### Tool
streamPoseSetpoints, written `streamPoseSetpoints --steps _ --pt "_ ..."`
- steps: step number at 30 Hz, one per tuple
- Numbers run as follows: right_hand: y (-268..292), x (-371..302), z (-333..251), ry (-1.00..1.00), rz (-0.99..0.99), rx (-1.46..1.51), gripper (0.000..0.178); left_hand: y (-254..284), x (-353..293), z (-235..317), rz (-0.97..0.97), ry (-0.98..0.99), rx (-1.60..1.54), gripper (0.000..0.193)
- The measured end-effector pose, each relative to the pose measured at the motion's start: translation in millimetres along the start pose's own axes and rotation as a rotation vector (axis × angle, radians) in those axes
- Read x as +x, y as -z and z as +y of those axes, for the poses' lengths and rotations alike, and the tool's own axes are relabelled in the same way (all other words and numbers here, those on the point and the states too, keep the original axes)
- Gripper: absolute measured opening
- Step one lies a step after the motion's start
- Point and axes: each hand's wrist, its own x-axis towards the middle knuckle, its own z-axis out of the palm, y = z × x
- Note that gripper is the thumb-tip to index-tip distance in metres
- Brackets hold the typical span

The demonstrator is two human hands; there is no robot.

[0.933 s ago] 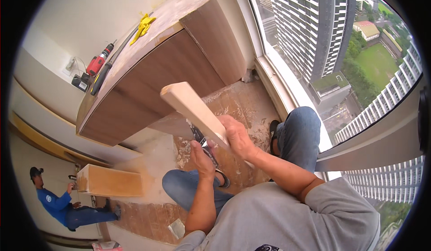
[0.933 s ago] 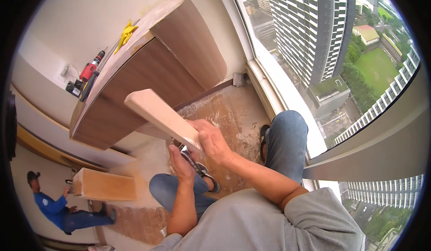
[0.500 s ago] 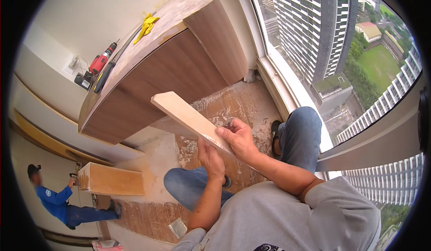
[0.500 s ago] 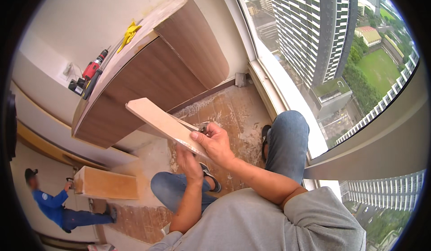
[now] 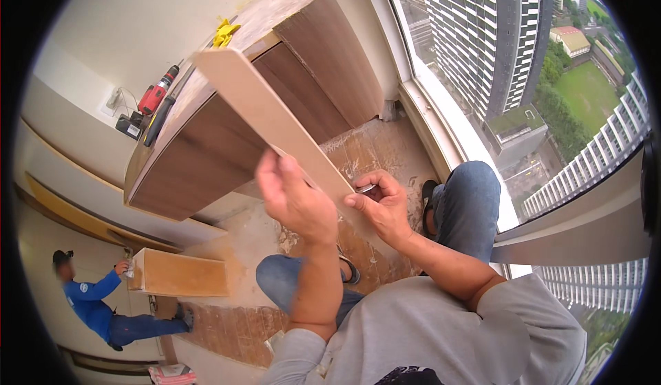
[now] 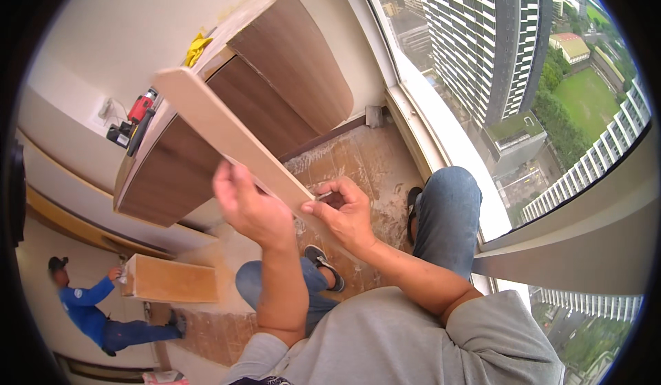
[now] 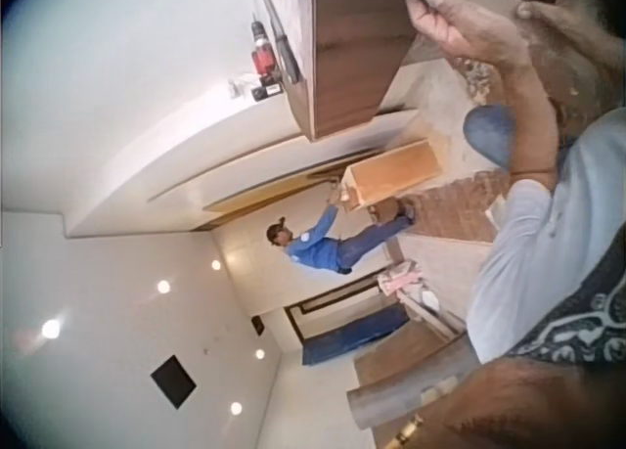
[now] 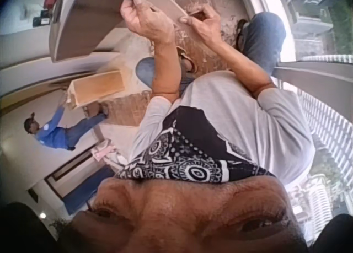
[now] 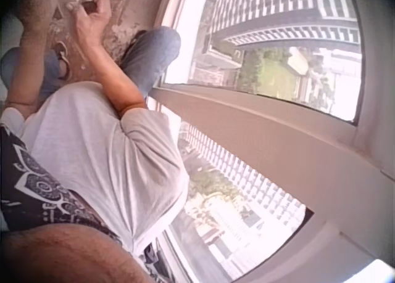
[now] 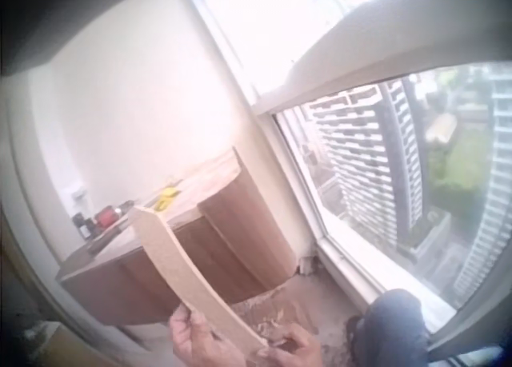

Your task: Trimming and smoothing the laminate edges of a wall-mounted cabinet using a utility knife and cloth.

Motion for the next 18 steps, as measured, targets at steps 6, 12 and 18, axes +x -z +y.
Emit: streamPoseSetpoints --steps 6,12,18 --pt "63 34 73 0.02 0.001 -0.224 0.047 -49 90 22 -0.036 -0.248 -0.16 0.036" --pt "78 79 99 -0.082 0.148 -0.119 0.053 -69 134 -1 -0.081 -0.63 0.592 0.044" --pt "72 107 105 -0.09 0.163 -0.084 0.055 -78 165 -28 0.145 -1.24 0.834 0.043"
